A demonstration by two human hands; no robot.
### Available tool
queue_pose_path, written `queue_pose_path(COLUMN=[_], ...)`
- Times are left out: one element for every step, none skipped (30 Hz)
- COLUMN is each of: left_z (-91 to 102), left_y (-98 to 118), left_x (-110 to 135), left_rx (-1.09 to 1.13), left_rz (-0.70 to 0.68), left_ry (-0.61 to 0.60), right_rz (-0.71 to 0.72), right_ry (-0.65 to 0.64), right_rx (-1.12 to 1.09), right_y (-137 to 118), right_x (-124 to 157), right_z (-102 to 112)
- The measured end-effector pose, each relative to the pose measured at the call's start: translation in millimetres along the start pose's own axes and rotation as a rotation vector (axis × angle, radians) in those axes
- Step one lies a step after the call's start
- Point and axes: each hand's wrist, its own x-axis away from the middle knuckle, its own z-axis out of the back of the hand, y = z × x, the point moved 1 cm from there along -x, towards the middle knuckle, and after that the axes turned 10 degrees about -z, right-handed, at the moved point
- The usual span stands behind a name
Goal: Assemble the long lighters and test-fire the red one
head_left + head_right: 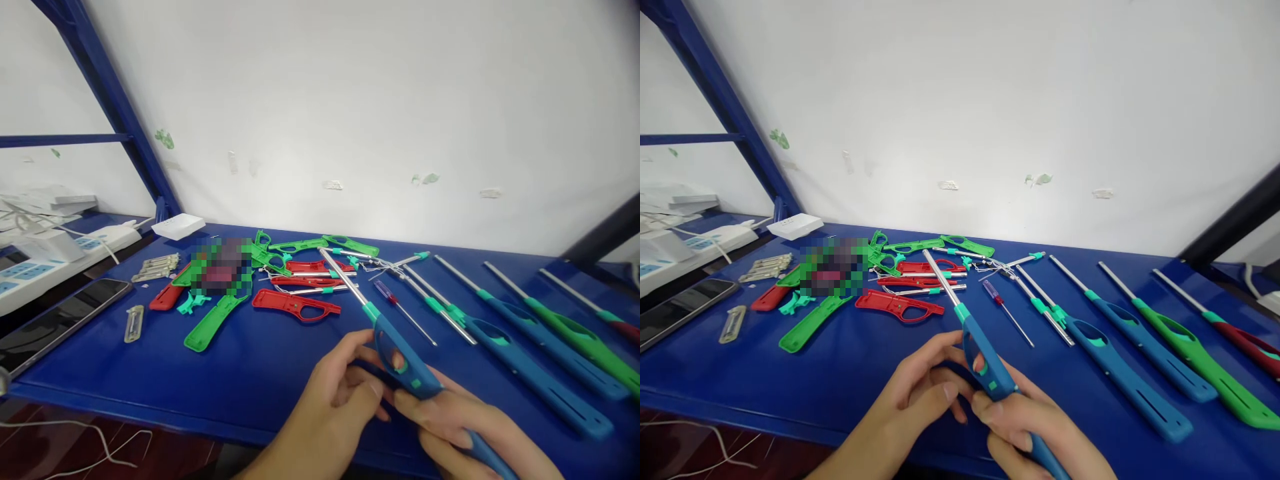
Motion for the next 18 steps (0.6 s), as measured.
queue_pose_path(left_z=[-0.1, -0.2, -0.2, 0.0, 0.3, 0.6, 1.1, 1.5, 1.9, 2.1, 2.1, 2.1, 2.0, 1.9, 1.8, 1.6, 1.3, 1.0], left_y=[0.5, 0.2, -0.6, -1.6, -2.7, -3.7, -4.3, -4.6, -4.6, -4.3, -3.8, -3.2, -2.6, -2.1, -1.7, -1.5, -1.4, -1.5], left_x=[-1.0, -2.3, -3.8, -5.5, -7.1, -8.6, -9.9, -10.8, -11.4, -11.7, -11.8, -11.7, -11.5, -11.3, -11.1, -11.0, -10.9, -11.0], left_rx=[0.001, 0.0, -0.003, -0.008, -0.012, -0.016, -0.02, -0.023, -0.026, -0.028, -0.03, -0.032, -0.033, -0.034, -0.034, -0.033, -0.033, -0.034], left_rz=[-0.001, -0.002, -0.003, -0.005, -0.008, -0.012, -0.016, -0.021, -0.022, -0.021, -0.017, -0.01, -0.001, 0.01, 0.021, 0.031, 0.04, 0.048], left_ry=[0.013, 0.022, 0.032, 0.041, 0.053, 0.068, 0.087, 0.105, 0.12, 0.129, 0.136, 0.141, 0.148, 0.157, 0.167, 0.177, 0.182, 0.186], right_rz=[-0.005, -0.014, -0.028, -0.045, -0.06, -0.072, -0.082, -0.086, -0.091, -0.095, -0.101, -0.103, -0.104, -0.102, -0.1, -0.098, -0.097, -0.096], right_ry=[-0.02, -0.044, -0.076, -0.107, -0.134, -0.155, -0.17, -0.177, -0.184, -0.195, -0.21, -0.226, -0.239, -0.249, -0.254, -0.251, -0.242, -0.227], right_rx=[-0.012, -0.023, -0.027, -0.026, -0.023, -0.019, -0.018, -0.022, -0.027, -0.031, -0.032, -0.034, -0.038, -0.043, -0.055, -0.071, -0.09, -0.108], right_y=[-0.5, -1.2, -2.1, -3.0, -3.7, -4.3, -4.6, -4.8, -4.8, -4.7, -4.7, -4.7, -4.8, -4.8, -4.7, -4.3, -3.7, -3.0], right_x=[-1.1, -1.8, -2.3, -2.5, -2.6, -2.5, -2.3, -2.2, -2.2, -2.2, -2.4, -2.6, -2.8, -3.0, -3.1, -3.1, -2.9, -2.6], right_z=[-1.6, -3.6, -5.7, -7.7, -9.2, -10.2, -10.5, -10.3, -9.6, -8.9, -8.1, -7.3, -6.8, -6.3, -6.0, -5.7, -5.5, -5.5])
